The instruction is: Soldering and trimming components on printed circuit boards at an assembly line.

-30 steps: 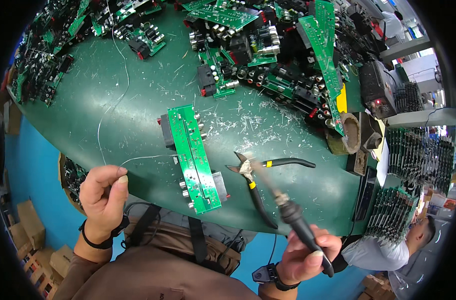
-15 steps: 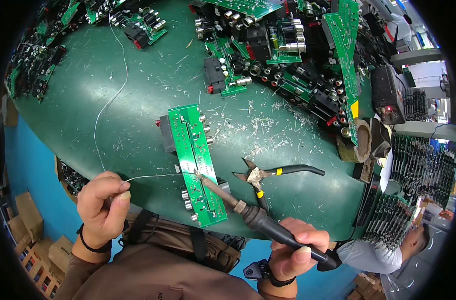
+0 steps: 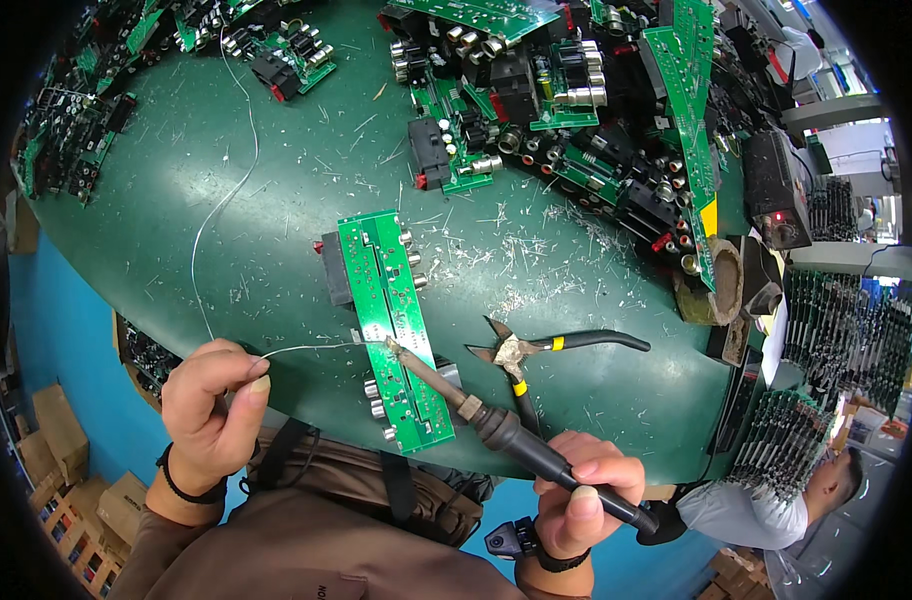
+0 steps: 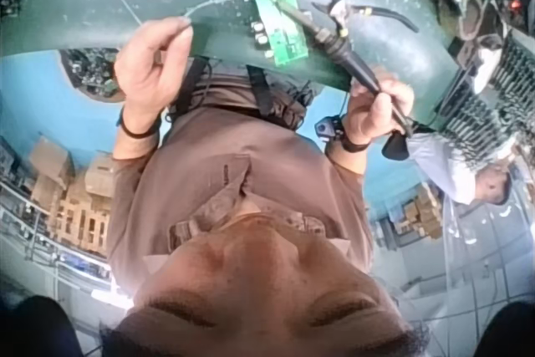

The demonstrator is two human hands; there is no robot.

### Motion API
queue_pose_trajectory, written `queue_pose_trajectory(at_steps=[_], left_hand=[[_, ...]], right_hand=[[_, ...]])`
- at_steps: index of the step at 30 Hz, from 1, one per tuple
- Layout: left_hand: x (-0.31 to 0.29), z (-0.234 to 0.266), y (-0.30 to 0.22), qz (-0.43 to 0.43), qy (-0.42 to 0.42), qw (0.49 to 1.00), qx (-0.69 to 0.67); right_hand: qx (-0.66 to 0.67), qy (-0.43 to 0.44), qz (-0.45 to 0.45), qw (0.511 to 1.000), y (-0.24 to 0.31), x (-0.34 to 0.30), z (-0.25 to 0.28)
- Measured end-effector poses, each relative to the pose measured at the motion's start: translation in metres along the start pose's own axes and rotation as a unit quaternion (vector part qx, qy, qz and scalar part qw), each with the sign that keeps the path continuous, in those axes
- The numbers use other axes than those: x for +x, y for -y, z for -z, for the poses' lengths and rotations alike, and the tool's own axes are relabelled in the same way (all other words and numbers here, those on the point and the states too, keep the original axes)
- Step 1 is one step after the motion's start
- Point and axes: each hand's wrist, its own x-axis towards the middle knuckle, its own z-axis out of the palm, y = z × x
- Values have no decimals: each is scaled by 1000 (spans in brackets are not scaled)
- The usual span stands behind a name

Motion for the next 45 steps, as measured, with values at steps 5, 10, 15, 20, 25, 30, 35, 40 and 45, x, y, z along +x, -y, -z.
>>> queue_pose_trajectory(at_steps=[5, 10, 15, 20, 25, 30, 35, 40, 45], left_hand=[[0, -3, 2, -14, -5, 1000, 4], [4, -7, 0, -18, -4, 1000, 4], [6, -7, 0, -34, 6, 999, 11], [6, -8, -1, -38, 16, 999, 6], [7, -11, -1, -48, 13, 999, 4], [7, -8, -1, -47, 23, 999, 5], [6, -9, -1, -45, 23, 999, 4], [6, -11, 0, -44, 15, 999, 3], [6, -10, -1, -37, 20, 999, 4]], right_hand=[[1, -5, 0, 1000, 0, -1, 0], [20, -12, -27, 999, 0, -1, 1], [24, -11, -30, 999, -1, -1, 2], [18, -8, -20, 1000, 1, -1, 2], [10, -6, -6, 1000, -1, -2, 6], [12, -1, -1, 1000, -1, -3, 5], [23, -4, 4, 1000, -1, -2, 4], [15, -7, -6, 1000, -2, -2, 3], [21, -6, -9, 1000, -2, -2, 2]])
